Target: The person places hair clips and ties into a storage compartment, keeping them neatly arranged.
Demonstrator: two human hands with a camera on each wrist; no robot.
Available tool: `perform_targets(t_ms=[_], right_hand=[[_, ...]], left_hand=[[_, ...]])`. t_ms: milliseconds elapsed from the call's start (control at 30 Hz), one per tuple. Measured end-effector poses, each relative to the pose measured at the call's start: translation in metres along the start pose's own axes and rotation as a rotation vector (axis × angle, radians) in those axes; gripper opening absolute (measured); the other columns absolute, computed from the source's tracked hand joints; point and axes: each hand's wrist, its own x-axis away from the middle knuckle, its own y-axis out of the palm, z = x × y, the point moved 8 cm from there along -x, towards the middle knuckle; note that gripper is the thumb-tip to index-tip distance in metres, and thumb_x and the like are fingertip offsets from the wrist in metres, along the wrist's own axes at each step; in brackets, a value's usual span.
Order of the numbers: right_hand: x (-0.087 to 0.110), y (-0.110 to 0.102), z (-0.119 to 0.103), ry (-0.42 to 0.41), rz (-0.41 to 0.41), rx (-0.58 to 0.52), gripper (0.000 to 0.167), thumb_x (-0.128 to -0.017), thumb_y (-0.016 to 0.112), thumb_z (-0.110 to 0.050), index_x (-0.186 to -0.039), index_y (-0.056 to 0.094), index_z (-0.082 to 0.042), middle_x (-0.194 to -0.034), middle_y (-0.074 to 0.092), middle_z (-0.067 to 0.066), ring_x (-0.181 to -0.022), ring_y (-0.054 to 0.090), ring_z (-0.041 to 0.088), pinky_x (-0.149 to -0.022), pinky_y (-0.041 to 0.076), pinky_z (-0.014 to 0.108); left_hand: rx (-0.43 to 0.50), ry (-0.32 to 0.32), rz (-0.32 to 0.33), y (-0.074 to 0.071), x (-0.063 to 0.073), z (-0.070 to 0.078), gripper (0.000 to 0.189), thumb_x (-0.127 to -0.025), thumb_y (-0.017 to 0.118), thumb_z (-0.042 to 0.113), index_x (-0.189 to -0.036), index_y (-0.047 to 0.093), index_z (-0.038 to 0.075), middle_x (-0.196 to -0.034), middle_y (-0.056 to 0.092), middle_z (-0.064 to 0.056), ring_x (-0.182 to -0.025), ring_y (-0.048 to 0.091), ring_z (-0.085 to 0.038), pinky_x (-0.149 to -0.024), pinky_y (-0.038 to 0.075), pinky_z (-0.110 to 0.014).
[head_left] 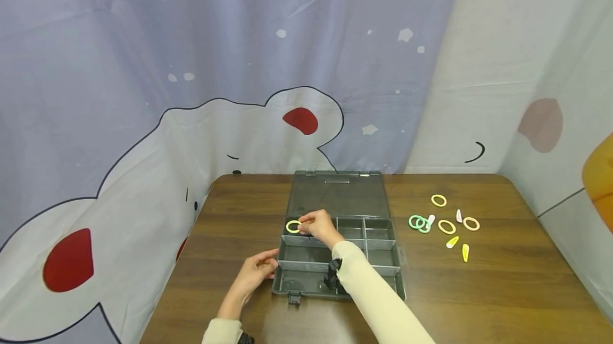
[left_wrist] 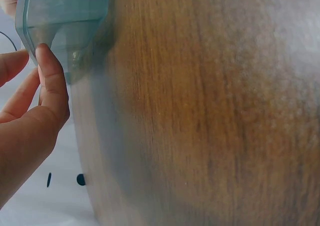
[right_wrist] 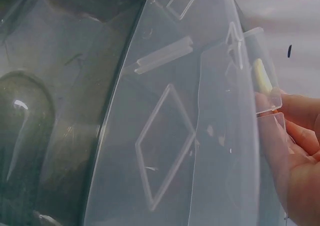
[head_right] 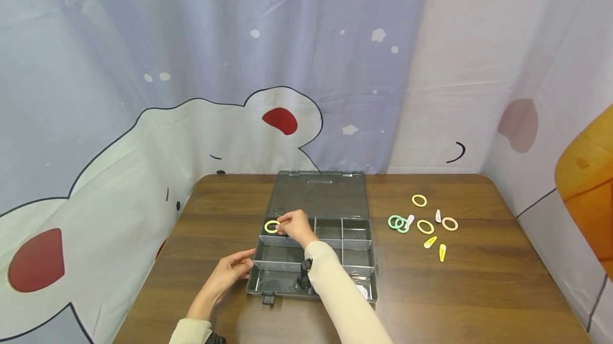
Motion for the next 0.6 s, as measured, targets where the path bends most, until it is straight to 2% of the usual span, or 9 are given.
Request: perform_targets(t_ms=[167,467,600], right_hand=[[0.001,0.001,0.000,0.013,-0.015,0.037,0.020,-0.080,0.067,0.015,-0.099,0.066,0.018,-0.082,0.069,0.025,-0.068,0.071,0.022,-0.063,0.059,0.026],[0.002,-0.002,-0.001,-0.021,-0.009,0.245,0.016,-0.079,0.070,0.008,-0.095,0.071,0.010,-0.078,0.072,0.016,-0.066,0.070,0.019,-0.058,0.055,0.022],[0.003,-0.002,-0.003,-0.028,-0.013,0.262,0.016,-0.079,0.070,0.007,-0.095,0.071,0.010,-0.078,0.072,0.016,-0.067,0.070,0.019,-0.058,0.055,0.023]], left_hand=[[-0.001,0.006,-0.002,0.000,0.000,0.001,0.041,-0.090,0.061,-0.001,-0.129,0.052,-0.013,-0.091,0.062,-0.012,-0.080,0.061,-0.014,-0.068,0.056,-0.024],[0.009,-0.013,0.000,0.002,0.002,0.007,0.040,-0.091,0.059,-0.005,-0.128,0.050,-0.016,-0.091,0.062,-0.014,-0.080,0.061,-0.015,-0.069,0.056,-0.027],[0.007,-0.013,-0.007,0.003,0.004,0.013,0.039,-0.090,0.058,-0.008,-0.128,0.050,-0.017,-0.091,0.062,-0.016,-0.081,0.061,-0.018,-0.070,0.057,-0.031]])
